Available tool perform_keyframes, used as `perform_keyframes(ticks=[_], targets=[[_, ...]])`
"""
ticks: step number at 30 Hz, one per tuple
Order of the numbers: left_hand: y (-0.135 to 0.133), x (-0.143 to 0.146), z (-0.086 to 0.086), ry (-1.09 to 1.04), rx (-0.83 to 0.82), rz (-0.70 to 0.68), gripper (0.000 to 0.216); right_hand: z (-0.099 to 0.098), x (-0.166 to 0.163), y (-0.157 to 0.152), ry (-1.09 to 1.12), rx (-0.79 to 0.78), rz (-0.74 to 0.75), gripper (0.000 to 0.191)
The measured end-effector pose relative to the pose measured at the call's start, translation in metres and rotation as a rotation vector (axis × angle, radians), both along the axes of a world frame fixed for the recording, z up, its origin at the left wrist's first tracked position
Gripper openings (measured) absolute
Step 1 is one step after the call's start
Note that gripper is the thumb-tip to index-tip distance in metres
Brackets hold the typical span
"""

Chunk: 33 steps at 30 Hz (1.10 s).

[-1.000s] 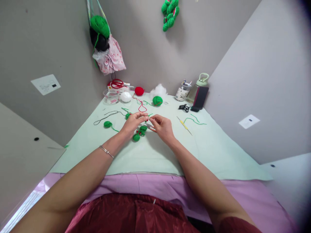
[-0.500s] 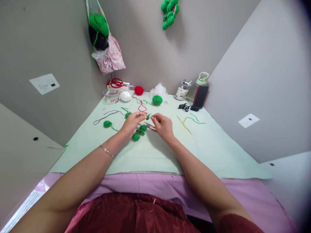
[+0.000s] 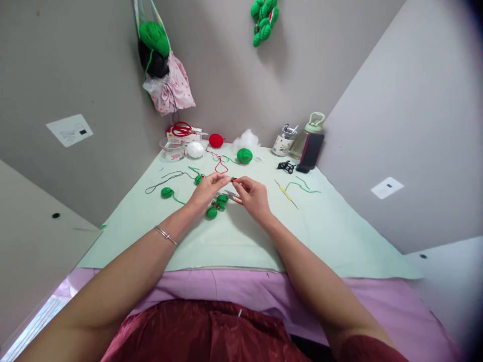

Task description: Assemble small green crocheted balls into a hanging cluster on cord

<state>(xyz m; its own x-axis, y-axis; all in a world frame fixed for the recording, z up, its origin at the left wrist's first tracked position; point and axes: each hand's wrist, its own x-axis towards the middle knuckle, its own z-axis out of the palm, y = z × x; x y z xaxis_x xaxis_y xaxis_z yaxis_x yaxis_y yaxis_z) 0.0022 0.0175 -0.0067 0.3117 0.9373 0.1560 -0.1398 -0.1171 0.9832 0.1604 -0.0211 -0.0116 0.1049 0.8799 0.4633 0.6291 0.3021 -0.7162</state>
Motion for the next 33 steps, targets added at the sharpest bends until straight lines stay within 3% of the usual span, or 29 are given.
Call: perform_keyframes(ticks=[8, 15, 18, 22, 26, 31, 33], targets=[[0.001, -0.001, 0.000, -0.022, -0.007, 0.023, 0.013, 0.004, 0.003, 0.003, 0.119, -0.064, -0.013, 0.023], [-0.002, -0.003, 0.006, -0.196, -0.006, 0.018, 0.030, 0.007, 0.005, 0.003, 0.235, -0.104, 0.042, 0.027], [-0.002, -0.002, 0.004, -0.135, 0.002, -0.018, 0.025, 0.008, 0.004, 0.002, 0.247, -0.109, 0.080, 0.027], [0.000, 0.001, -0.005, -0.051, 0.028, -0.123, 0.043, 0.013, 0.004, 0.001, 0.294, -0.101, 0.141, 0.025], [0.002, 0.001, -0.009, -0.038, -0.014, -0.141, 0.034, 0.017, 0.007, 0.003, 0.388, -0.069, 0.129, 0.025], [0.000, 0.002, -0.004, -0.084, -0.025, -0.168, 0.047, 0.016, 0.009, 0.005, 0.415, -0.062, 0.126, 0.024], [-0.001, 0.002, -0.003, -0.083, -0.036, -0.139, 0.042, 0.015, 0.009, 0.005, 0.410, -0.064, 0.133, 0.024]])
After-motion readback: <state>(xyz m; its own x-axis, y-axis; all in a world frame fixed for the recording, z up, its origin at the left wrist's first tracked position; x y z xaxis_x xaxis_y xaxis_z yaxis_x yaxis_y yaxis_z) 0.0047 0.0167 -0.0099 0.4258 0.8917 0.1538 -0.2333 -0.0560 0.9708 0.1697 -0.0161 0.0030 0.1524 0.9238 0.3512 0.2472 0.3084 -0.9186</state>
